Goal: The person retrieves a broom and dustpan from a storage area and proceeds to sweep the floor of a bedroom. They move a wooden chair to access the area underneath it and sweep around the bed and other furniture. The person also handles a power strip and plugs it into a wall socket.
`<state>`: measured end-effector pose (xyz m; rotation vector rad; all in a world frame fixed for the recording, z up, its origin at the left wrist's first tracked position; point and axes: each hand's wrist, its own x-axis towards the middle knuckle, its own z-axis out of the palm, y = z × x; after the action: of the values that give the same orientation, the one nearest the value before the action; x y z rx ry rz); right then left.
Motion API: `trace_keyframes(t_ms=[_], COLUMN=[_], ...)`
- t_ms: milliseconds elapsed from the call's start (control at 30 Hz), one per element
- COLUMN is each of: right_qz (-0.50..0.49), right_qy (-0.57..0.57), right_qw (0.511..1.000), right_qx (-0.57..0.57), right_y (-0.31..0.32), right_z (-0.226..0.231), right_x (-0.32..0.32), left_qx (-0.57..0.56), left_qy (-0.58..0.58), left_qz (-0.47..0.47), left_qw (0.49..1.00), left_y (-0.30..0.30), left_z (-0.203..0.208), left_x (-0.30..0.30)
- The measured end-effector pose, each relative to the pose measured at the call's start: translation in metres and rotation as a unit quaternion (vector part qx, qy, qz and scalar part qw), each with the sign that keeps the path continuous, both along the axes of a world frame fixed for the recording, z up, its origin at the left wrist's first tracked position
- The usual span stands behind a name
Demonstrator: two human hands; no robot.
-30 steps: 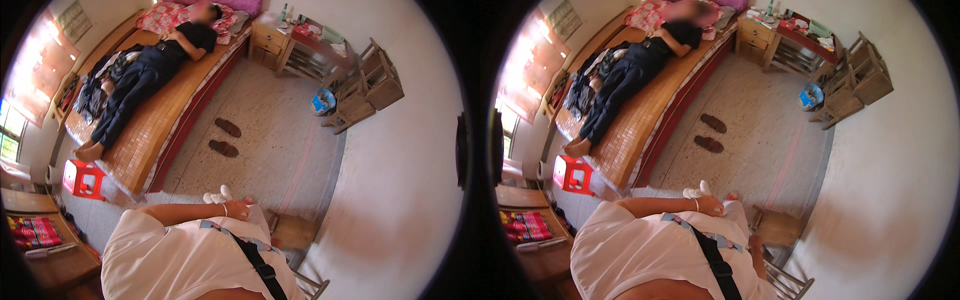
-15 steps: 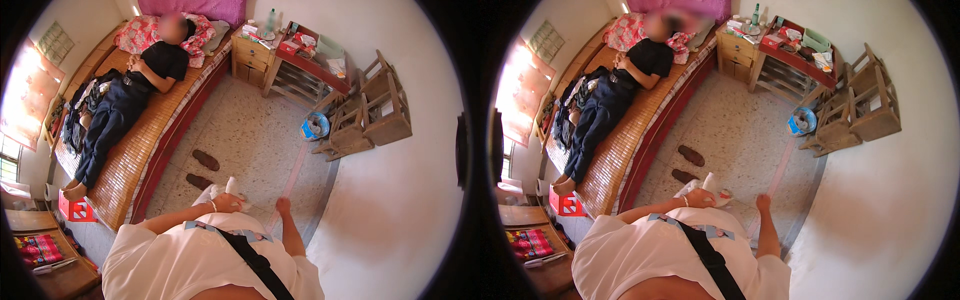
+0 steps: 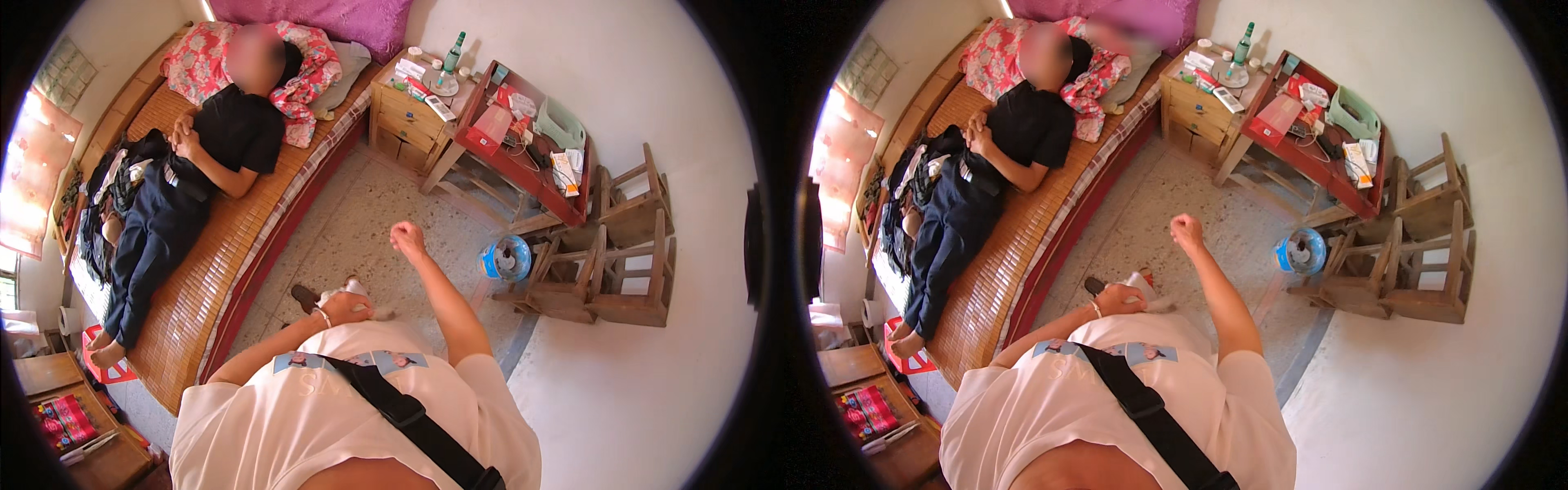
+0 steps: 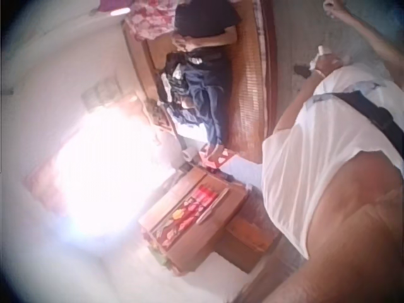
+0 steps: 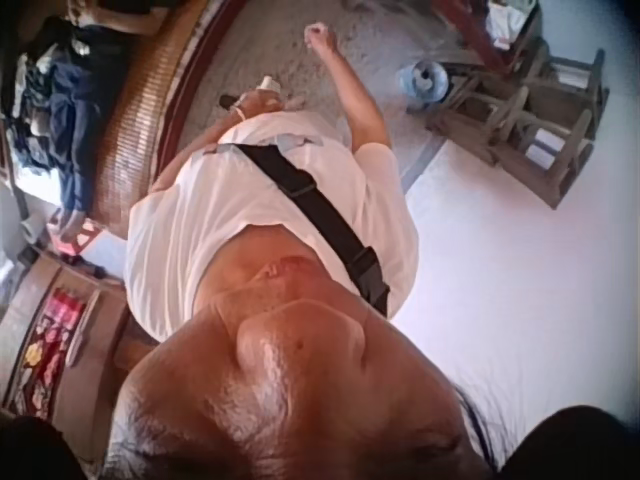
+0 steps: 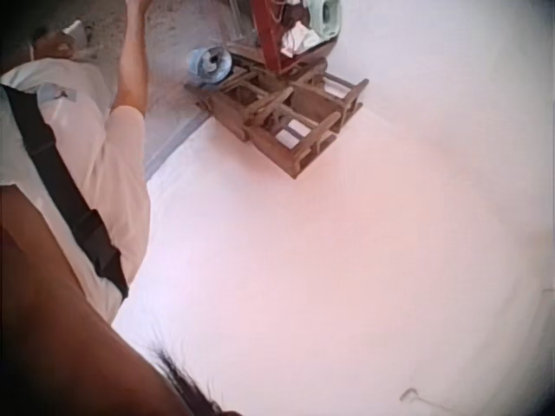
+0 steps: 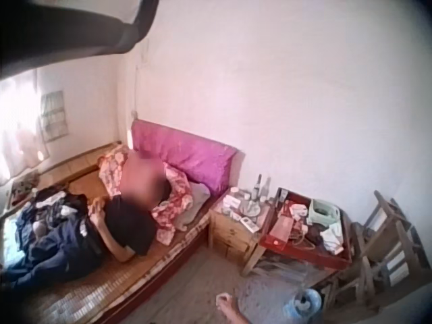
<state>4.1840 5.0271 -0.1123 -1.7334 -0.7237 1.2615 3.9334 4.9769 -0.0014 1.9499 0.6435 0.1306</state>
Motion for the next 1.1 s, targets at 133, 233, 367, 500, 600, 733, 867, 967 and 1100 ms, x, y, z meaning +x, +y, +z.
trace_keyframes(t_ms=[133,233,367,500,600,733,867,967,1100], right_qz=[-0.011,-0.045,-0.034,-0.097,-0.066,0.035,0.112,0.142,-0.006], right_qy=[-0.044,-0.216,-0.336,-0.435,-0.431,-0.555,-0.572,-0.496,-0.507], right_qw=[0.999,0.972,0.941,0.895,0.884,0.801,0.783,0.823,0.822], right_qx=[0.011,0.082,-0.037,-0.005,-0.169,-0.22,-0.218,-0.238,-0.259], right_y=[0.094,0.171,0.283,0.357,0.401,0.427,0.438,0.436,0.437], right_z=[-0.001,-0.078,-0.035,-0.017,-0.028,-0.028,-0.054,-0.077,-0.044], right_x=[0.023,0.093,0.141,0.207,0.259,0.278,0.291,0.325,0.287], left_qx=[-0.035,-0.046,-0.07,-0.074,-0.104,-0.173,-0.199,-0.176,-0.166], left_qy=[0.048,0.046,0.087,0.098,0.126,0.134,0.152,0.166,0.178], left_qz=[0.057,0.088,0.224,0.346,0.408,0.469,0.495,0.486,0.491], left_qw=[0.997,0.994,0.968,0.93,0.898,0.856,0.832,0.84,0.837], left_y=[0.048,0.08,0.106,0.114,0.112,0.105,0.096,0.104,0.104], left_z=[-0.001,0.006,-0.002,-0.019,-0.019,-0.004,-0.003,-0.003,0.005], left_x=[0.011,0.029,0.032,0.058,0.091,0.125,0.142,0.151,0.152])
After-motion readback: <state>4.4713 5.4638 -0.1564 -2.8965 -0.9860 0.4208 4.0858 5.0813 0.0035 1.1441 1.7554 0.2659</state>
